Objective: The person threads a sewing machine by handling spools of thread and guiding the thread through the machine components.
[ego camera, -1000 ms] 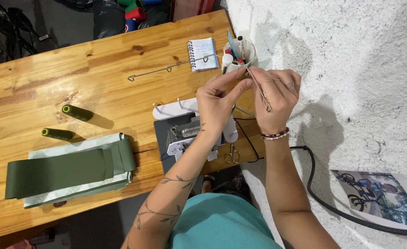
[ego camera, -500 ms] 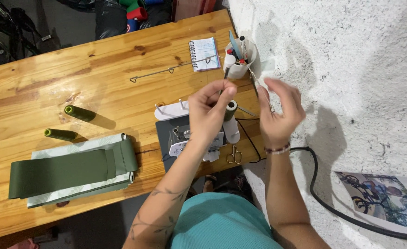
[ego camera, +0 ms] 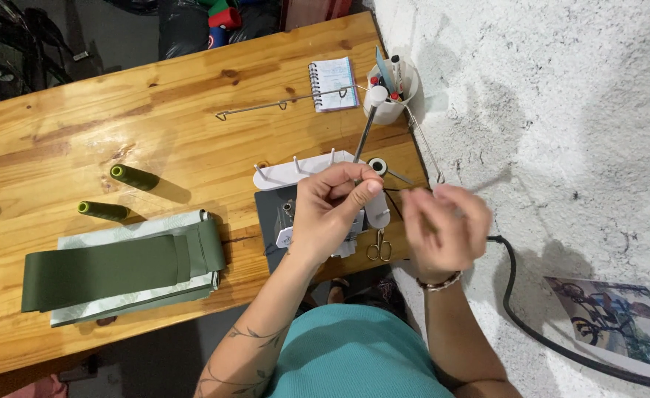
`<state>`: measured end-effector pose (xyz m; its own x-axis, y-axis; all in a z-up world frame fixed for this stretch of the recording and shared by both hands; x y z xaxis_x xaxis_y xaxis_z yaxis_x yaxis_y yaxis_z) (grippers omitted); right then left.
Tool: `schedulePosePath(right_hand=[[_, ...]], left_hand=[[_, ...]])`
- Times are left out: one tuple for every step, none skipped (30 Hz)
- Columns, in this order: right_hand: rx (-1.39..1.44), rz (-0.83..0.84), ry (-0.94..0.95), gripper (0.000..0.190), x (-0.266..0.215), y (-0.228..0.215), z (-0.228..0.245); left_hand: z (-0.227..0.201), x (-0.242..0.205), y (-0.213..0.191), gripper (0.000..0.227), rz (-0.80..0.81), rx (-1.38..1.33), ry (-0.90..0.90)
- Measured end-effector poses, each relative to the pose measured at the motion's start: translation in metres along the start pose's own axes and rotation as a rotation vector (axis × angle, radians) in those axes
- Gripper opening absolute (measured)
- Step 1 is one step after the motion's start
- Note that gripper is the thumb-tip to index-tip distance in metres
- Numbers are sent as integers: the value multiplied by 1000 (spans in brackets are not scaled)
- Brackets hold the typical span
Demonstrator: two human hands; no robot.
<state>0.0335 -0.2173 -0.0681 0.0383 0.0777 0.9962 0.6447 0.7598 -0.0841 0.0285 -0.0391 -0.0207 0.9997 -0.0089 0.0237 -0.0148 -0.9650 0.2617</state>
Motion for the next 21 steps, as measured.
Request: schedulePosePath(right_hand=[[-2, 0, 0, 22, 5, 4, 3], [25, 10, -6, 19, 10, 8, 7], [52, 21, -13, 17, 14, 12, 10], [49, 20, -11, 17, 28, 15, 15], [-14, 25, -15, 12, 42, 18, 20], [-75, 29, -20, 8, 56, 22, 25], [-76, 28, -20, 8, 58, 21, 26], [-69, 9, 5, 10, 60, 20, 26], [-63, -10, 30, 13, 62, 20, 27], [-62, -9, 30, 13, 61, 19, 29], [-54, -21, 61, 14, 61, 19, 30], [-42, -34, 92, 16, 60, 19, 32], [-38, -34, 91, 16, 56, 15, 32], [27, -4, 103, 14, 52, 12, 34], [92, 27, 114, 14, 49, 10, 35], [96, 28, 114, 14, 53, 9, 43], [174, 49, 154, 13, 58, 9, 49], [250, 68, 194, 13, 63, 10, 54], [252, 67, 192, 13, 64, 11, 56], [296, 53, 227, 12, 65, 12, 58], [341, 39, 261, 13, 66, 13, 60]], left_hand=[[-1, -2, 1, 5, 2, 0, -1], [-1, -4, 2, 5, 7, 9, -2], [-2, -6, 3, 5, 13, 17, -3], [-7, -8, 5, 5, 16, 18, -4], [-12, -10, 7, 5, 24, 23, -1], [-17, -11, 8, 5, 31, 29, 5], [-19, -12, 8, 5, 31, 30, 5], [-21, -13, 8, 6, 39, 23, 4], [-24, -13, 8, 7, 47, 17, 2], [-24, -12, 4, 7, 46, 16, 3], [-24, -11, 1, 7, 73, 10, 8], [-24, -10, -2, 10, 98, 4, 15], [-27, -9, -2, 10, 94, 3, 18], [-31, -9, -2, 19, 71, -49, 14], [-34, -8, -3, 29, 47, -101, 12], [-39, -8, -3, 29, 43, -101, 12], [-45, -7, -2, 29, 70, -115, 32], [-51, -5, -1, 31, 100, -128, 54], [-57, -4, 2, 31, 98, -127, 56], [-63, -2, 6, 29, 109, -159, 93], [-70, -1, 10, 27, 119, -190, 130]])
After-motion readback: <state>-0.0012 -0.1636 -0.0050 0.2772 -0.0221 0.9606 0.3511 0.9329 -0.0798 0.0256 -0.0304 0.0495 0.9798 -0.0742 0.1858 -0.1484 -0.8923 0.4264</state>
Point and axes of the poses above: each hand's wrist, its own x-axis towards the middle knuckle, its own y-axis out of the palm, z = x × y, the point moved 2 cm from there along x, towards the middle knuckle, and after that the axes turned 6 degrees about -y, right-handed, at the moved point
